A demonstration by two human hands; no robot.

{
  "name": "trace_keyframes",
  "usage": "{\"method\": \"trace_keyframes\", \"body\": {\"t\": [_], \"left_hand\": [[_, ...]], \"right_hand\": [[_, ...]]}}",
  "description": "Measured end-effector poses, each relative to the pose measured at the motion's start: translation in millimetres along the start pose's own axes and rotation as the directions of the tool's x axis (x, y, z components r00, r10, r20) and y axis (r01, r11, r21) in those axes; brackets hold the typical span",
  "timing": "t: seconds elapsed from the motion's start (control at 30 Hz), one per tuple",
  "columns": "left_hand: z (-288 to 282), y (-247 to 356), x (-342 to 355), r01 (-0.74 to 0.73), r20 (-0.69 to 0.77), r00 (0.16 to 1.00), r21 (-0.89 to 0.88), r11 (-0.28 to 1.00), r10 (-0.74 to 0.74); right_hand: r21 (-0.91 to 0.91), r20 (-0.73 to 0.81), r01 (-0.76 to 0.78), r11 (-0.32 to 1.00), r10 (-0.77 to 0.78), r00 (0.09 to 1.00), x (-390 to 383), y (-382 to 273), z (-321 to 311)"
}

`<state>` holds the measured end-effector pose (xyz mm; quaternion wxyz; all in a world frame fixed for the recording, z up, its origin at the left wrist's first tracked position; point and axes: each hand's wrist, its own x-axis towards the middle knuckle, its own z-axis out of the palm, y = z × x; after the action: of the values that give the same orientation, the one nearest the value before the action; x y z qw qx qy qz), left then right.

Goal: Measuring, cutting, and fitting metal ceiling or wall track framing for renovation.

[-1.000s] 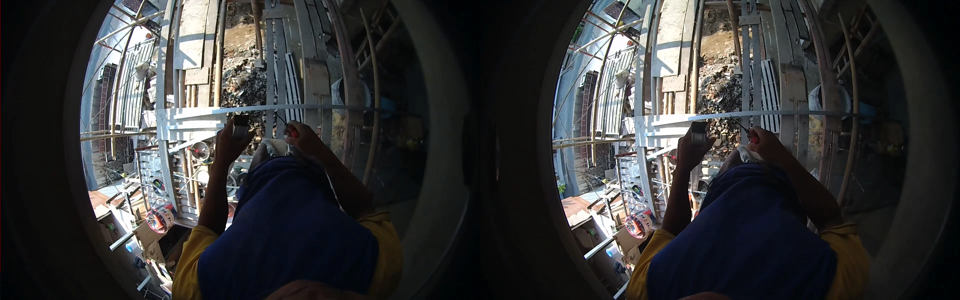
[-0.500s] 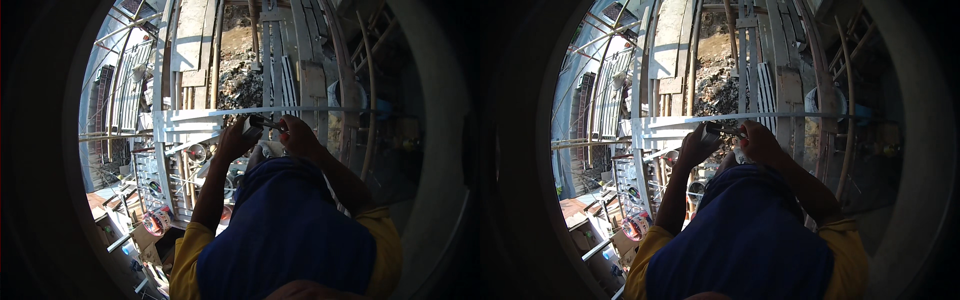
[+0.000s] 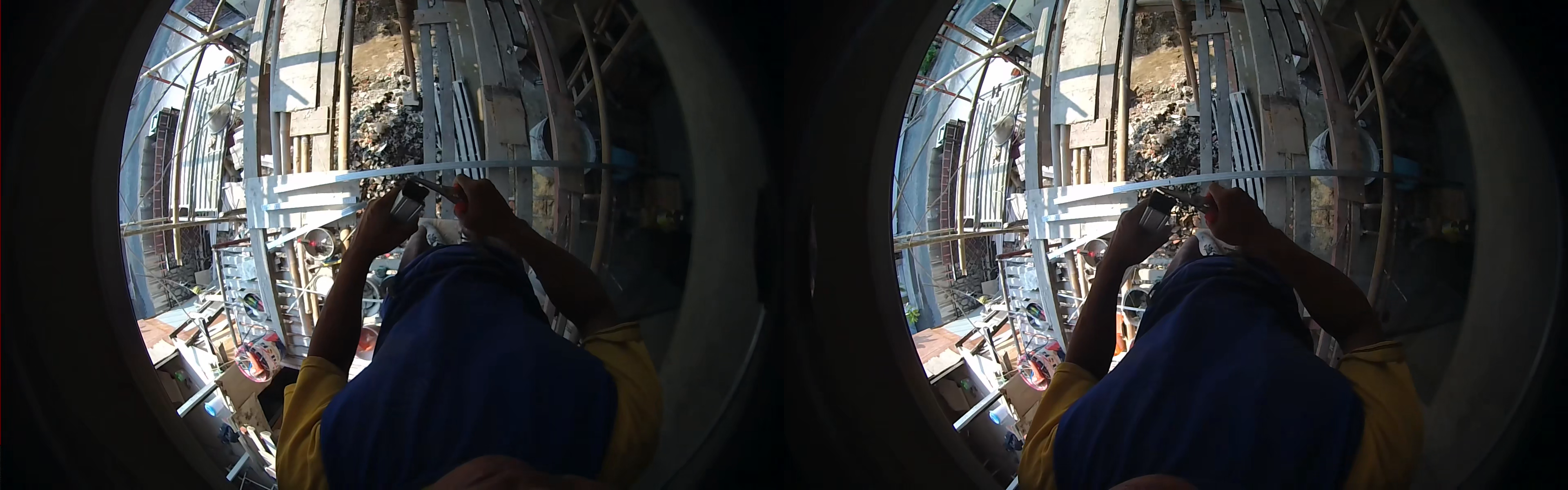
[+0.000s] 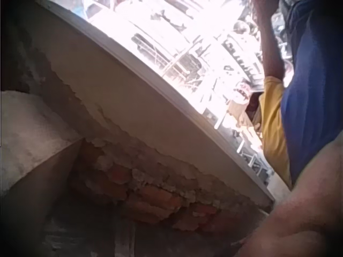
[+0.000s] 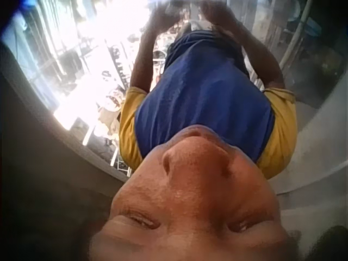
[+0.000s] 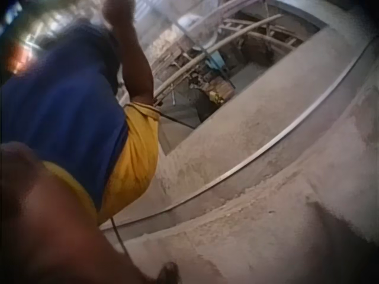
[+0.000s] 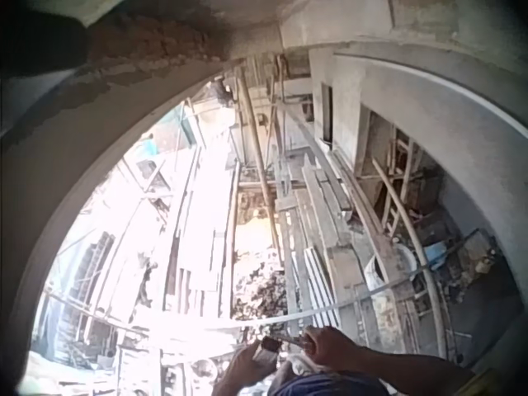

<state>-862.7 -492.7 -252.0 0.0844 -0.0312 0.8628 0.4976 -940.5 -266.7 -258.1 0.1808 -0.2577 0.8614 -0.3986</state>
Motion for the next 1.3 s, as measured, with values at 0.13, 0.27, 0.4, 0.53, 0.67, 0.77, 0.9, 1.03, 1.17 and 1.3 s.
{"method": "trace_keyframes", "body": {"t": [0.13,0.27,0.4,0.53,0.67,0.77,0.9,1.03,1.17,1.3], "left_hand": [[-5,10,0,0.063,0.036,0.997,0.001,0.998,-0.063],[-6,8,1,0.062,0.034,0.997,0.027,0.998,-0.063],[-1,1,4,0.070,0.055,0.996,0.008,0.998,-0.070],[0,1,5,0.057,0.044,0.997,0.039,0.998,-0.059],[2,3,5,-0.013,-0.003,1.000,0.126,0.992,0.014],[3,16,7,-0.021,-0.049,0.998,0.204,0.979,0.032],[6,16,11,-0.050,-0.117,0.990,0.198,0.979,0.075],[12,3,9,-0.082,-0.163,0.978,0.282,0.956,0.132],[19,12,8,-0.024,-0.191,0.977,0.350,0.936,0.097],[26,2,9,-0.042,-0.252,0.958,0.343,0.939,0.135]], "right_hand": [[0.003,0.038,0.033,0.999,-0.033,0.999,-7,15,3],[0.040,0.042,-0.023,0.999,0.021,0.999,-6,9,-1],[0.057,0.166,-0.085,0.995,0.075,0.983,-7,-12,-9],[0.021,0.123,-0.053,0.998,0.050,0.991,-9,-8,-7],[-0.045,0.037,-0.063,0.997,0.064,0.997,-13,4,4],[0.003,-0.052,-0.009,1.000,0.009,0.999,-15,10,9],[0.155,-0.005,-0.153,0.976,0.156,0.988,-17,24,13],[0.210,0.057,-0.160,0.965,0.151,0.987,-23,18,11],[0.112,0.133,-0.290,0.950,0.275,0.952,-25,0,3],[-0.002,0.024,-0.300,0.954,0.300,0.954,-25,-4,-2]]}}
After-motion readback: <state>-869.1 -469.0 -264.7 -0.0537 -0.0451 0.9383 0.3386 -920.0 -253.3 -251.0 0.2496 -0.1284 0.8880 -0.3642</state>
